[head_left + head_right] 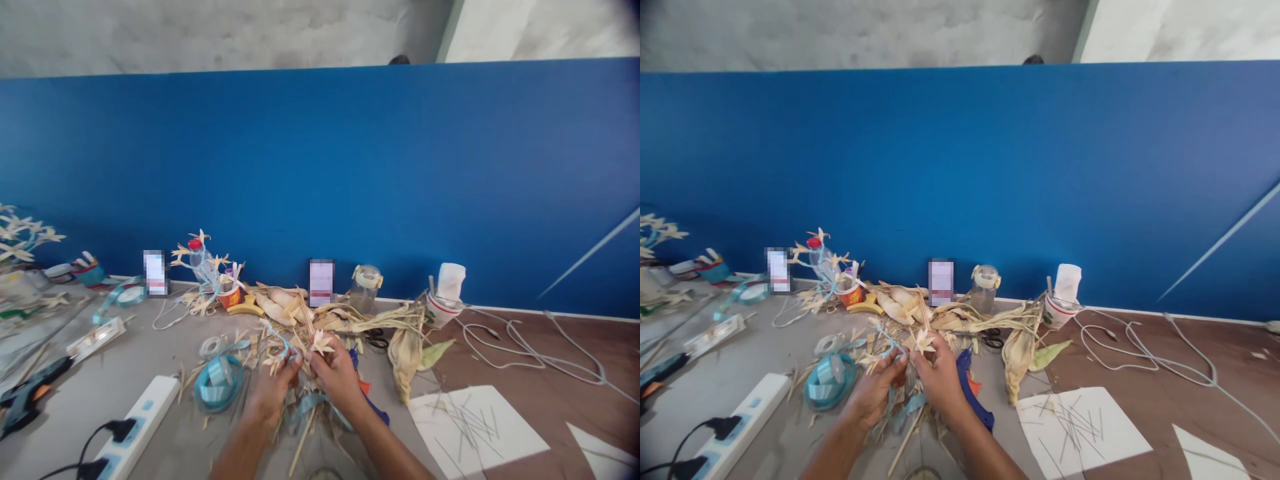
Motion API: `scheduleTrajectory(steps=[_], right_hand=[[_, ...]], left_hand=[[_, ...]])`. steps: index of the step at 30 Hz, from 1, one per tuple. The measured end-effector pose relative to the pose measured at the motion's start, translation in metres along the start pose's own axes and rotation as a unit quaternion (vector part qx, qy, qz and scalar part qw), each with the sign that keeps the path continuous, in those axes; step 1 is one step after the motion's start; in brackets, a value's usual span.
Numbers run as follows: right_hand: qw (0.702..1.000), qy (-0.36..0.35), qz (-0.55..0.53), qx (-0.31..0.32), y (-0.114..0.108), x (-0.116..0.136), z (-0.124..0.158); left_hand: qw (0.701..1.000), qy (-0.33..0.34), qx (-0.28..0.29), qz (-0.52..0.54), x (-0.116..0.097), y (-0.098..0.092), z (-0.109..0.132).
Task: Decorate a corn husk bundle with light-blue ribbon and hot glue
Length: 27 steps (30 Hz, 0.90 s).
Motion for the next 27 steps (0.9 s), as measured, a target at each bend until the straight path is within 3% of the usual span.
scheduleTrajectory(steps=[5,9,12,16,20,23,27], right_hand=[[1.0,0.007,-0.008,0.013,-0.004,0.002,-0.008],[0.985,-0.011,0.173,0.002,-0.024,0.014,-0.01],[0.935,-0.017,0.355,-0.004,-0.047,0.022,-0.001],[0.845,0.041,0.529,-0.062,-0.077,0.015,0.024],[0.764,0.101,0.633,-0.073,-0.084,0.0,0.043],[0.735,0.112,0.664,-0.082,-0.08,-0.008,0.047],[0.723,0.113,0.673,-0.104,-0.081,-0.016,0.045]], left_hand=[[0.999,0.0,-0.035,-0.022,0.003,-0.007,-0.005],[0.999,0.011,-0.038,-0.017,0.005,-0.011,-0.01],[0.999,0.008,-0.036,0.006,0.008,-0.011,-0.011],[0.999,0.007,-0.035,0.014,0.01,-0.009,-0.011],[0.999,-0.005,-0.027,0.032,0.01,-0.006,-0.009],[0.999,-0.011,-0.013,0.044,0.01,-0.005,-0.009],[0.998,-0.019,0.0,0.063,0.008,-0.004,-0.009]])
Point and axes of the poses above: each hand's wrist, its own z-axis away from the middle knuckle, its own y-axis out of the palm, x = y × z, the point moved 3 cm from there along -z, towards the middle knuckle, and after that the axes turned 15 degrees about y, right-handed, at the moved point
